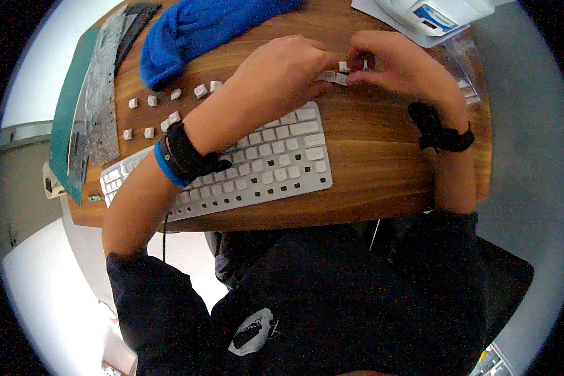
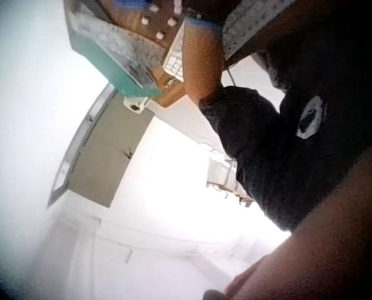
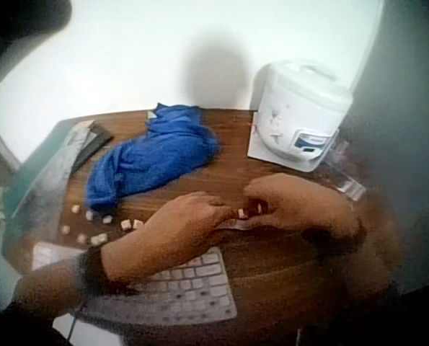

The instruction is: The person places white keycaps onto a white keyboard base one by one. They occasionally wipe the keycaps with a blue cloth before installation. The task continues until the keyboard is fully assembled.

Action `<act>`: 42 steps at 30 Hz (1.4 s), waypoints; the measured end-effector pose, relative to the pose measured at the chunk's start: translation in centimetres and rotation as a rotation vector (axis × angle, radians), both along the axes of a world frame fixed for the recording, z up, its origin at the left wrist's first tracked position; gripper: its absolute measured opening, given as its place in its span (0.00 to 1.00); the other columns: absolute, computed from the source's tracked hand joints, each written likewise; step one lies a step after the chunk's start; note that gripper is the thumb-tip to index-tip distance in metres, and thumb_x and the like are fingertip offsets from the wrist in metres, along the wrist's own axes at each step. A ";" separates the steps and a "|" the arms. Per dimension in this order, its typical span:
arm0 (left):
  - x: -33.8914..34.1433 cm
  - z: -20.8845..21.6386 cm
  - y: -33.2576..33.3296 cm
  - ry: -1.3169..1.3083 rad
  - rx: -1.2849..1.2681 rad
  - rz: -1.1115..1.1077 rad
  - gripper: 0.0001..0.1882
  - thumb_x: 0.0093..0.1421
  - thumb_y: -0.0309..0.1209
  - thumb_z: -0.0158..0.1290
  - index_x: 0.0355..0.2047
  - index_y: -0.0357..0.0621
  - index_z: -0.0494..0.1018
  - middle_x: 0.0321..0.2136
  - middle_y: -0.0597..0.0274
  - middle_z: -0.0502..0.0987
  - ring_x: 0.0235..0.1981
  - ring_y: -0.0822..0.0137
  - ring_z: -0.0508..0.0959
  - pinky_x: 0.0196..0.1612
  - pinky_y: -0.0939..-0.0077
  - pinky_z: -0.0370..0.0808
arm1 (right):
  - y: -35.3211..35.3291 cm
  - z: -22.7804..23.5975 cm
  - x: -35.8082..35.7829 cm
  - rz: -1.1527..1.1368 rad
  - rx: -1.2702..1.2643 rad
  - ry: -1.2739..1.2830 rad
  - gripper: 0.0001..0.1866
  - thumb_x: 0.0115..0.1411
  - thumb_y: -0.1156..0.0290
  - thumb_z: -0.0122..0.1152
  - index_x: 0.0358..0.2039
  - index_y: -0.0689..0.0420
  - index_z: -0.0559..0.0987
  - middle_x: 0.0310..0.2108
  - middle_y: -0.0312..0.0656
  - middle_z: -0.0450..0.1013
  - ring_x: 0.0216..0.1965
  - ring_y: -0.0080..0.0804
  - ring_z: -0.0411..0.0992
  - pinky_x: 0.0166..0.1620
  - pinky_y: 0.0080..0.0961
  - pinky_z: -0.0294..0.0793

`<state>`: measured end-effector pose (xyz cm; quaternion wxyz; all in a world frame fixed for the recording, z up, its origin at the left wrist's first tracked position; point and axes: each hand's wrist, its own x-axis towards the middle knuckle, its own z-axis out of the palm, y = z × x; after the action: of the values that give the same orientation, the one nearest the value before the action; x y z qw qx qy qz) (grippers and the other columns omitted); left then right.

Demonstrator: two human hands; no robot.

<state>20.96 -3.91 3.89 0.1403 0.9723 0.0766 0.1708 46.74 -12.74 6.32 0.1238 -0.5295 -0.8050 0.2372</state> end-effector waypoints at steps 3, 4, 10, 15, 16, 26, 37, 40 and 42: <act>0.9 -0.7 0.2 0.052 -0.025 0.007 0.16 0.62 0.33 0.65 0.49 0.44 0.83 0.40 0.46 0.85 0.44 0.40 0.84 0.50 0.48 0.82 | -0.2 -0.7 -0.7 0.059 0.096 -0.138 0.14 0.62 0.64 0.72 0.42 0.58 0.83 0.40 0.51 0.82 0.44 0.59 0.80 0.49 0.50 0.81; 0.9 -0.9 0.5 0.071 -0.031 0.010 0.15 0.62 0.33 0.65 0.49 0.44 0.83 0.40 0.46 0.85 0.44 0.40 0.84 0.50 0.48 0.81 | -0.2 -1.0 -0.7 0.043 0.128 -0.162 0.14 0.62 0.63 0.72 0.42 0.58 0.83 0.40 0.51 0.82 0.45 0.59 0.80 0.49 0.50 0.81; 0.5 -1.4 1.1 0.008 -0.012 -0.015 0.10 0.63 0.33 0.64 0.41 0.41 0.84 0.35 0.47 0.84 0.41 0.39 0.83 0.48 0.47 0.81 | -0.9 -1.3 0.0 -0.016 0.172 -0.197 0.13 0.59 0.70 0.76 0.39 0.60 0.79 0.35 0.46 0.78 0.36 0.44 0.78 0.41 0.39 0.78; 0.4 -2.0 1.5 0.015 0.026 0.043 0.11 0.64 0.34 0.62 0.31 0.38 0.84 0.31 0.45 0.84 0.38 0.40 0.84 0.45 0.46 0.81 | -0.7 1.2 -0.5 -0.091 0.060 -0.186 0.15 0.59 0.70 0.76 0.42 0.59 0.79 0.35 0.46 0.78 0.36 0.44 0.78 0.40 0.39 0.78; 0.6 -1.7 1.2 0.026 0.037 0.071 0.10 0.62 0.33 0.62 0.29 0.39 0.85 0.30 0.44 0.84 0.37 0.40 0.84 0.45 0.46 0.81 | -0.7 1.1 -0.7 -0.059 0.074 -0.142 0.15 0.59 0.70 0.76 0.42 0.59 0.79 0.35 0.46 0.78 0.36 0.44 0.78 0.40 0.39 0.78; 1.0 0.2 2.0 0.103 -0.193 0.050 0.10 0.65 0.34 0.60 0.36 0.38 0.84 0.34 0.41 0.84 0.37 0.37 0.84 0.41 0.48 0.81 | -0.9 -0.4 -1.6 -0.024 0.127 -0.130 0.11 0.63 0.70 0.71 0.43 0.60 0.80 0.35 0.48 0.79 0.37 0.50 0.79 0.42 0.40 0.79; 1.6 2.1 2.1 0.237 0.005 -0.097 0.07 0.64 0.29 0.61 0.36 0.38 0.84 0.34 0.47 0.84 0.40 0.46 0.84 0.46 0.54 0.81 | -1.9 2.5 0.6 0.080 -0.044 -0.154 0.08 0.64 0.74 0.68 0.41 0.63 0.86 0.35 0.49 0.78 0.39 0.50 0.78 0.44 0.40 0.77; 2.3 2.7 1.9 0.268 -0.025 -0.153 0.08 0.65 0.29 0.61 0.32 0.36 0.83 0.33 0.47 0.83 0.40 0.47 0.83 0.48 0.55 0.79 | -1.8 1.8 0.5 0.126 -0.041 -0.130 0.09 0.63 0.73 0.69 0.41 0.62 0.87 0.36 0.50 0.78 0.39 0.51 0.78 0.43 0.41 0.77; 2.5 2.6 2.0 0.276 -0.056 -0.131 0.09 0.65 0.30 0.60 0.31 0.36 0.83 0.32 0.46 0.83 0.40 0.46 0.83 0.49 0.55 0.78 | -1.6 1.9 0.3 0.171 -0.040 -0.110 0.09 0.63 0.73 0.69 0.42 0.62 0.87 0.36 0.50 0.78 0.40 0.52 0.78 0.43 0.42 0.77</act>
<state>23.44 -1.96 6.48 0.1661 0.9851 0.0364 0.0240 47.01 -14.32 8.23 0.0481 -0.4733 -0.8480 0.2335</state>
